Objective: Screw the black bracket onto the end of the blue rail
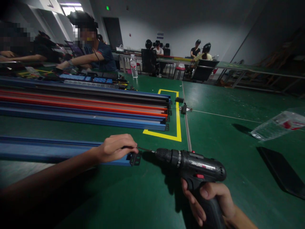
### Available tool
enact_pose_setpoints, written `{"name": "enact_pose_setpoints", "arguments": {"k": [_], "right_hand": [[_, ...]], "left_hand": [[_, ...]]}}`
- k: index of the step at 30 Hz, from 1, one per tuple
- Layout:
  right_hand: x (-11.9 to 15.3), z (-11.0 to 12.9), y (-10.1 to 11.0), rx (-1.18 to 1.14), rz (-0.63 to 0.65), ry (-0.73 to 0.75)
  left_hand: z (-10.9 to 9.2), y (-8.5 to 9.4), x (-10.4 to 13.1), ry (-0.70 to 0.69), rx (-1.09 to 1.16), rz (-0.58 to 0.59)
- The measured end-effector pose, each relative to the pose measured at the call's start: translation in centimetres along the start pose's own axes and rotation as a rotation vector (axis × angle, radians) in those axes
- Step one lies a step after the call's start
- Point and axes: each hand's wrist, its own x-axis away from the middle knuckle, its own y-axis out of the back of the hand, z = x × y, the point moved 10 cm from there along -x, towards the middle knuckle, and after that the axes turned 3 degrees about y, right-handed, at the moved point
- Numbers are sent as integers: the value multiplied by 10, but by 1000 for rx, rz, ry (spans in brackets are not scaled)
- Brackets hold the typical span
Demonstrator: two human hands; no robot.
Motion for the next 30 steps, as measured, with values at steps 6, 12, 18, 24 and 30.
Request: {"name": "enact_pose_setpoints", "arguments": {"k": [6,12,18,24,30], "right_hand": [[0,0,-3,-10,3,-4],[1,0,-2,21,-52,-35],[-1,1,1,23,-37,1],[0,-1,1,37,-35,-17],[0,0,1,29,-15,13]], "left_hand": [[-1,0,-1,-7,-6,4],[-1,1,-2,-4,-28,-11],[-1,1,-2,1,-49,-18],[1,0,-2,16,-49,-21],[2,-1,-1,21,-47,-8]]}}
